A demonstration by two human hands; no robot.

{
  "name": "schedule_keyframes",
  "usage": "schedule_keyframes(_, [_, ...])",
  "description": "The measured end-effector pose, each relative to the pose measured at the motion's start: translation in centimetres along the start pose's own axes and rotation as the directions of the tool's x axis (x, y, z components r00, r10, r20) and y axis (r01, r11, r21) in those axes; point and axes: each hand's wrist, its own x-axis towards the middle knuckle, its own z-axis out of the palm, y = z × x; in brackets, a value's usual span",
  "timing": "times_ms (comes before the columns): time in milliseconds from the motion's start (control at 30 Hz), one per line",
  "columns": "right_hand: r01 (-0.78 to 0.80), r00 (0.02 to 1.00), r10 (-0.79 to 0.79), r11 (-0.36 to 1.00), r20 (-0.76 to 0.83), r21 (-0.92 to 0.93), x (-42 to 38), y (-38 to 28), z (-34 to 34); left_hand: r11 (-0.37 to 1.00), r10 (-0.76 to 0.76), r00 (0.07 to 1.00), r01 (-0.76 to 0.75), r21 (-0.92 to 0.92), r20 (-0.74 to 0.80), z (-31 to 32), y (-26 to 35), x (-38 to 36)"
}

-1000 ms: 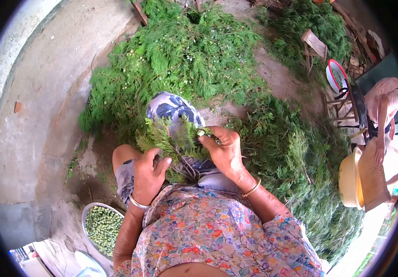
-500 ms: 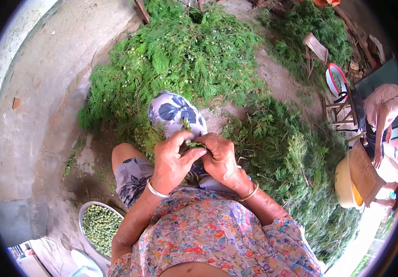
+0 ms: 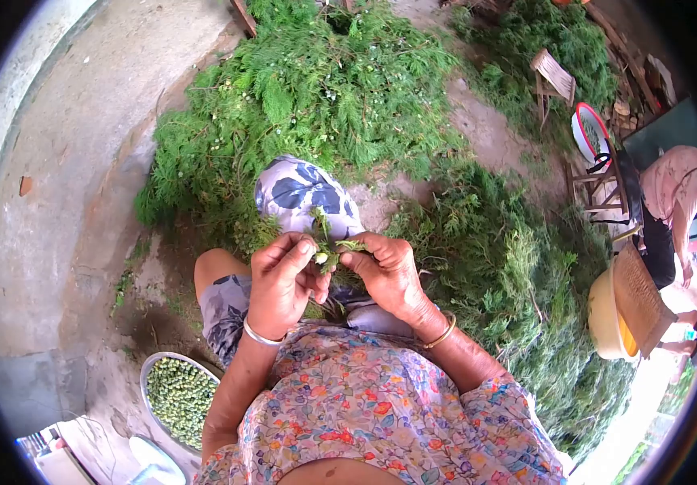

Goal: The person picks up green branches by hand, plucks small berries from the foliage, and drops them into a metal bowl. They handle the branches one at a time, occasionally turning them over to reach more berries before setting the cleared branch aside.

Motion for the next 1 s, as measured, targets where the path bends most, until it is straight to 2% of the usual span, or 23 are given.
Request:
schedule_keyframes(67, [-0.024, 1.0, 0.025, 0.999, -0.017, 0.044, 0.0, -0.1, -0.1, 0.99, -0.063, 0.996, 0.071, -0.121, 0.07, -0.4, 0.1, 0.0])
schedule_keyframes(200, [0.015, 0.999, -0.015, 1.0, 0.032, 0.008, 0.0, -0.1, 0.0, 0.996, -0.07, 0.997, 0.073, -0.055, 0.042, -0.1, 0.2, -0.3])
schedule_keyframes(267, [0.015, 1.0, -0.015, 1.0, 0.024, 0.002, -0.1, 0.1, -0.1, 0.996, -0.033, 0.998, 0.037, 0.082, -0.046, 0.3, -0.1, -0.6])
schedule_keyframes(300, [0.034, 0.999, -0.034, 0.999, 0.034, -0.003, -0.1, 0.1, -0.1, 0.996, -0.033, 0.998, 0.037, 0.083, -0.047, 0.2, 0.0, -0.6])
schedule_keyframes(367, [0.054, 0.998, -0.054, 0.999, 0.045, -0.007, -0.1, 0.3, -0.1, 0.909, 0.09, 0.996, -0.074, 0.411, -0.021, -0.1, 0.1, -0.6])
schedule_keyframes(400, [0.103, 0.993, -0.099, 0.993, 0.07, -0.059, 0.0, 0.4, 0.0, 0.908, 0.09, 0.996, -0.073, 0.413, -0.021, -0.1, -0.1, -0.5])
schedule_keyframes(433, [0.153, 0.985, -0.143, 0.982, 0.096, -0.11, 0.0, 0.5, 0.0, 0.819, 0.224, 0.974, -0.174, 0.547, -0.024, 0.0, -0.4, -0.3])
schedule_keyframes(500, [0.121, 0.99, -0.111, 0.985, 0.085, -0.123, 0.0, 0.4, 0.2, 0.551, 0.471, 0.882, -0.324, 0.769, 0.034, 0.4, -1.0, 0.2])
schedule_keyframes(533, [0.114, 0.992, -0.107, 0.988, 0.065, -0.106, 0.1, 0.3, 0.4, 0.345, 0.599, 0.783, -0.443, 0.828, 0.17, 0.7, -0.8, 0.5])
schedule_keyframes(567, [0.108, 0.993, -0.104, 0.99, 0.046, -0.089, 0.1, 0.2, 0.4, 0.343, 0.598, 0.783, -0.444, 0.828, 0.172, 0.6, -0.6, 1.0])
schedule_keyframes(633, [0.135, 0.99, -0.133, 0.988, 0.041, -0.069, -0.1, 0.1, 0.1, -0.099, 0.742, 0.572, -0.421, 0.902, 0.348, -0.7, -0.2, 1.9])
schedule_keyframes(667, [0.162, 0.986, -0.16, 0.985, 0.037, -0.053, -0.3, 0.2, -0.1, 0.118, 0.771, 0.608, -0.429, 0.895, 0.189, -0.9, 0.9, 2.1])
schedule_keyframes(700, [0.161, 0.987, -0.159, 0.986, 0.033, -0.052, -0.5, 0.4, -0.4, 0.761, 0.442, 0.861, -0.213, 0.613, -0.251, -0.7, 2.2, 1.2])
schedule_keyframes(733, [0.136, 0.99, -0.133, 0.989, 0.047, -0.065, -0.8, 0.8, -0.7, 0.888, 0.328, 0.906, -0.198, 0.416, -0.267, -1.3, 3.4, 1.2])
schedule_keyframes(800, [0.041, 0.995, -0.035, 0.997, 0.094, -0.059, -1.0, 1.0, -1.0, 0.993, 0.114, 0.965, -0.108, 0.039, -0.237, -1.5, 5.0, 1.6])
schedule_keyframes(833, [0.042, 0.995, -0.036, 0.998, 0.094, -0.055, -0.9, 1.1, -1.0, 0.993, 0.115, 0.964, -0.108, 0.042, -0.238, -1.2, 5.1, 2.1])
schedule_keyframes(900, [0.021, 0.992, -0.016, 0.999, 0.128, -0.036, -0.7, 1.0, -1.0, 0.995, 0.03, 0.991, -0.042, -0.091, -0.129, 0.0, 4.6, 2.9])
schedule_keyframes(967, [0.073, 0.989, -0.067, 0.996, 0.129, -0.044, -0.4, 0.6, -1.1, 0.978, 0.114, 0.989, -0.095, 0.183, -0.098, 0.7, 3.8, 3.6])
schedule_keyframes(1000, [0.122, 0.984, -0.114, 0.991, 0.134, -0.052, -0.4, 0.5, -1.1, 0.857, 0.243, 0.969, -0.19, 0.479, -0.052, 0.9, 3.3, 4.0])
